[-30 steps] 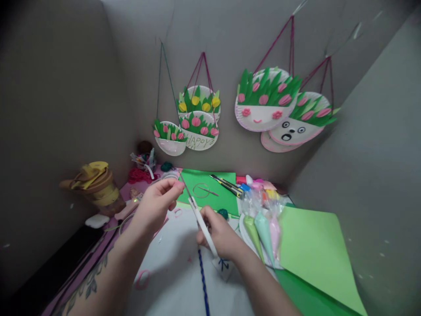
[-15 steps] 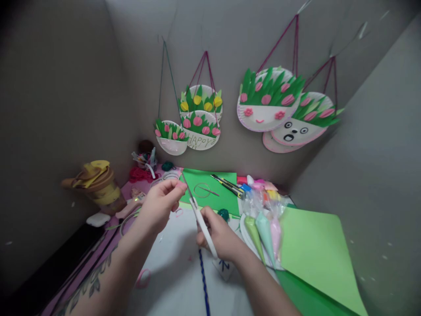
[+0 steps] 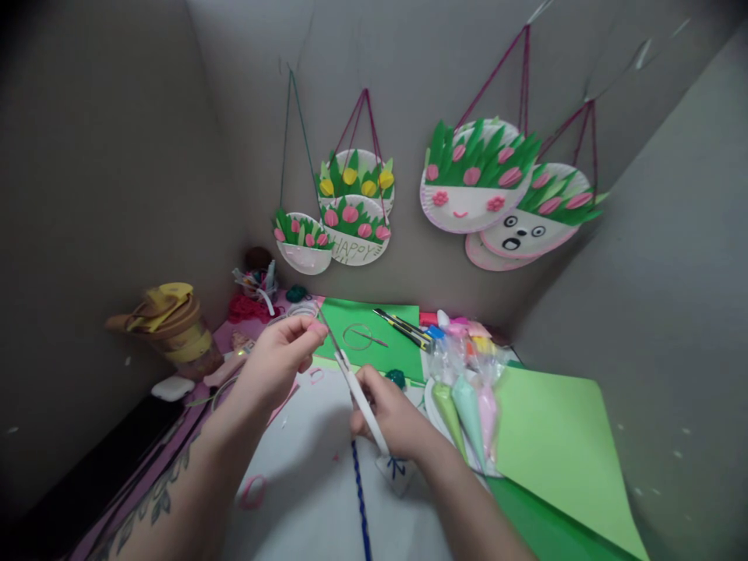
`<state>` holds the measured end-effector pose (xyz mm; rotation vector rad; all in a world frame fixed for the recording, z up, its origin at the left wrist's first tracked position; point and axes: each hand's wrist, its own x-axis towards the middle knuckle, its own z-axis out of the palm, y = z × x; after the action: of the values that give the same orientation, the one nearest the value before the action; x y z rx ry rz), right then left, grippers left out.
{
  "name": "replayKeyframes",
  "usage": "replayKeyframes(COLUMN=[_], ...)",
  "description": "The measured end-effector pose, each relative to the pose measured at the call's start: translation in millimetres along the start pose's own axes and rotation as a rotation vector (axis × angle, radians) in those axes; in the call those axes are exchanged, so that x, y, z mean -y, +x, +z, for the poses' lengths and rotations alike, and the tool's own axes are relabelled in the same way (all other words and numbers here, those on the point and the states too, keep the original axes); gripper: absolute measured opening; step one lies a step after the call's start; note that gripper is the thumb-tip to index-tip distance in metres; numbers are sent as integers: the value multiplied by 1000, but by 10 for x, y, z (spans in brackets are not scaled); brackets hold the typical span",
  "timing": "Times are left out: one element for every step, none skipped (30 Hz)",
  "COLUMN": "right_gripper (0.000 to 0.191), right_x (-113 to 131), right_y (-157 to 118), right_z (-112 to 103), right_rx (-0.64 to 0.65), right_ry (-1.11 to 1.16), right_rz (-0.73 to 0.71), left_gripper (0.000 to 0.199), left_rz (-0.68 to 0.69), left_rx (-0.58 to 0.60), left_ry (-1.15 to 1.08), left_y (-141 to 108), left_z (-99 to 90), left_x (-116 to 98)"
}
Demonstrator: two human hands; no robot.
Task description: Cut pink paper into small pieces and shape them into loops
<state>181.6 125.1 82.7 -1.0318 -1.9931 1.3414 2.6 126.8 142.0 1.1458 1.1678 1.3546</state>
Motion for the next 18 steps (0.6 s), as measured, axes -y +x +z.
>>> replayKeyframes(right_gripper=[28, 27, 26, 26, 26, 26, 26, 26, 26, 26, 25, 25, 25, 25, 25, 25, 25, 25], right_x=[-9, -17, -24, -28, -29, -28, -25, -20, -16, -11, -8, -7, -8, -10, -14, -17, -21, -23], right_y=[-2, -4, -5, -5, -5, -5, -5, -5, -5, -5, -6, -6, -5, -4, -2, 0, 3, 5], right_z=[-8, -15, -20, -25, -28, -29, -30, -30, -28, -26, -24, -21, -18, -15, -13, -10, -8, -6], right_rx=[4, 8, 12, 13, 14, 15, 15, 13, 11, 6, 1, -5, -10, -13, -16, -21, -25, -28], right_ry=[-6, -8, -7, -2, 6, 14, 20, 22, 19, 14, 8, 3, -1, -1, 0, 0, 2, 5], right_rz=[-2, -6, -10, -13, -12, -9, -4, 2, 7, 11, 15, 17, 16, 14, 12, 12, 12, 12], left_gripper=[22, 22, 22, 22, 22, 22, 22, 22, 23, 23, 23, 24, 24, 24, 24, 23, 23, 22], left_rz=[-2, -3, -3, -2, -1, -1, -1, -3, -5, -7, -9, -10, -10, -10, -10, -11, -13, -15], left_rx=[1, 4, 6, 7, 7, 6, 4, 2, 0, -1, -2, -3, -3, -5, -6, -7, -8, -8], left_ry=[4, 9, 13, 16, 16, 12, 5, -3, -14, -23, -30, -35, -38, -38, -35, -30, -25, -20], left_y=[5, 10, 16, 21, 25, 28, 29, 29, 29, 26, 23, 19, 15, 11, 8, 5, 3, 2], left_z=[-6, -12, -16, -20, -22, -23, -23, -22, -19, -16, -13, -8, -3, 3, 8, 13, 17, 19], left_x=[3, 7, 12, 18, 23, 27, 30, 31, 31, 30, 26, 21, 15, 9, 2, -4, -8, -11])
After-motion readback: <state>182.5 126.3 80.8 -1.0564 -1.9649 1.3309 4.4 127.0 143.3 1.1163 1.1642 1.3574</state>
